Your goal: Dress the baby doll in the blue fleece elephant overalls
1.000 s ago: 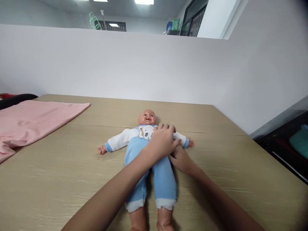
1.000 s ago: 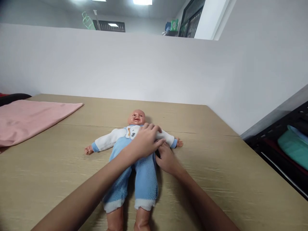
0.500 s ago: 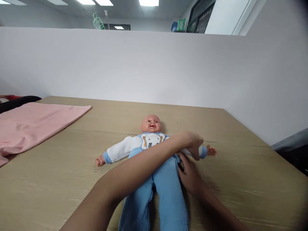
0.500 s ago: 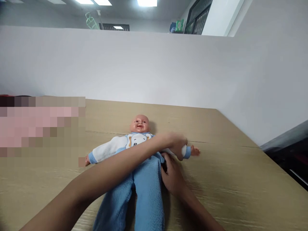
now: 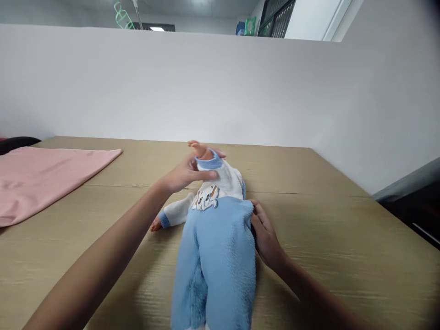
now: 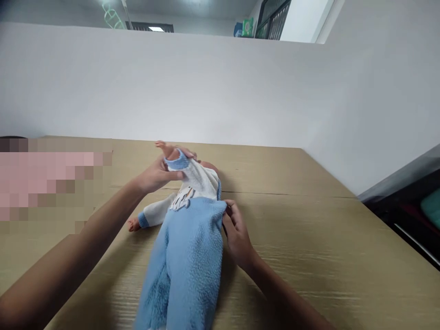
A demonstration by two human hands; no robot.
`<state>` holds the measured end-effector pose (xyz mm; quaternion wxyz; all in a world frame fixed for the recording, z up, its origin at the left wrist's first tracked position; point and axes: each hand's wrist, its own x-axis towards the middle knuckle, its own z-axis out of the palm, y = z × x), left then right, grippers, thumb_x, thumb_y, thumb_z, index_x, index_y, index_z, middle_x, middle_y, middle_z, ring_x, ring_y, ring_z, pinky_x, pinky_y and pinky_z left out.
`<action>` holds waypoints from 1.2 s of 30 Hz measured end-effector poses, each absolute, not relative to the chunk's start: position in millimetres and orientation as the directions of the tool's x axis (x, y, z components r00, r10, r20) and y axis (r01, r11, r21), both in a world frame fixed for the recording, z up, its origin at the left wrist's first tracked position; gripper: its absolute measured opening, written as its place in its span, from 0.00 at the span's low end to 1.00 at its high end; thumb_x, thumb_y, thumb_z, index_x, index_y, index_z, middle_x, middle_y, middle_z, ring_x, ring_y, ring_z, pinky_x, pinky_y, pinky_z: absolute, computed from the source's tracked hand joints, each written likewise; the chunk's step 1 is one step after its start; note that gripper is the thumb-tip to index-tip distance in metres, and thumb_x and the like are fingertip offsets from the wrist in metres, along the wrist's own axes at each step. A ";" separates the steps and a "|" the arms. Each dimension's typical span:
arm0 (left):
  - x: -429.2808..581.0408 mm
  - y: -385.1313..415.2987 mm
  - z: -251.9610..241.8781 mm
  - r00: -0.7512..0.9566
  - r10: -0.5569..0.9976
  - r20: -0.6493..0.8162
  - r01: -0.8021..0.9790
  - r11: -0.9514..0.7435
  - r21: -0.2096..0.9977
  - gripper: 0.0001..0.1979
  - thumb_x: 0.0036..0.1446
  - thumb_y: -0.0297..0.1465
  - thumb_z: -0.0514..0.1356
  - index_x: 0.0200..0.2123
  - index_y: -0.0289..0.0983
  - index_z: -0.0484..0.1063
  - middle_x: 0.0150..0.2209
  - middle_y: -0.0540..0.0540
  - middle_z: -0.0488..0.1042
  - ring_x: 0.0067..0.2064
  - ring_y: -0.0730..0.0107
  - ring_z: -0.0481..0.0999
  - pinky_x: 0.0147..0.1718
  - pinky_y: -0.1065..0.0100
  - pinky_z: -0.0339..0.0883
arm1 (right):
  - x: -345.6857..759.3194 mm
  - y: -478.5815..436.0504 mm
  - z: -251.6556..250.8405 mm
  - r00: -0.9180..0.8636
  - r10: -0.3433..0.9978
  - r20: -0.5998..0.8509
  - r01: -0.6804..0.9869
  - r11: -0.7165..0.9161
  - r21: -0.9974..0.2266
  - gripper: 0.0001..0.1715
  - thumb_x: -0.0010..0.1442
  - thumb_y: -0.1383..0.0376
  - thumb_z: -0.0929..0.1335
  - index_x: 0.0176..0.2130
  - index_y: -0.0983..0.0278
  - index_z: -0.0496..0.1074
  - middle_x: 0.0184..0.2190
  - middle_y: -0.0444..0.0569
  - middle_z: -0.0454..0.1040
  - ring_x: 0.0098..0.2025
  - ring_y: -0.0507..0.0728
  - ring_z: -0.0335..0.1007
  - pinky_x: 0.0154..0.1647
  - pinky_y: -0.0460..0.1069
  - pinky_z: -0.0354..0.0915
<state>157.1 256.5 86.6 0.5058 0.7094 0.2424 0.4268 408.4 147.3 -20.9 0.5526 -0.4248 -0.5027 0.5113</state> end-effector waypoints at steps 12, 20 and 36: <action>84.1 262.8 4.8 0.400 0.891 0.213 -0.542 0.043 0.840 0.23 0.45 0.33 0.79 0.47 0.45 0.82 0.50 0.46 0.86 0.65 0.45 0.77 0.70 0.48 0.62 | 362.0 159.8 -13.3 -0.189 0.981 0.032 -0.282 -0.023 -0.959 0.24 0.62 0.42 0.76 0.42 0.57 0.76 0.40 0.45 0.79 0.45 0.60 0.74 0.50 0.53 0.70; 92.5 261.9 -15.2 0.288 0.941 0.178 -0.729 0.095 0.678 0.19 0.47 0.32 0.75 0.44 0.46 0.81 0.47 0.51 0.86 0.56 0.56 0.83 0.65 0.56 0.69 | 343.7 172.9 19.4 -0.195 0.973 0.125 -0.249 0.074 -0.966 0.23 0.71 0.46 0.72 0.59 0.53 0.73 0.60 0.45 0.77 0.64 0.58 0.71 0.67 0.52 0.66; 34.1 275.6 -35.1 0.486 0.873 0.042 -0.295 0.118 0.948 0.28 0.31 0.34 0.84 0.40 0.50 0.82 0.49 0.49 0.86 0.51 0.42 0.83 0.51 0.49 0.75 | 355.4 147.7 61.2 -0.195 0.977 0.084 0.050 0.096 -0.994 0.18 0.69 0.46 0.72 0.44 0.57 0.73 0.37 0.43 0.71 0.39 0.56 0.66 0.43 0.49 0.66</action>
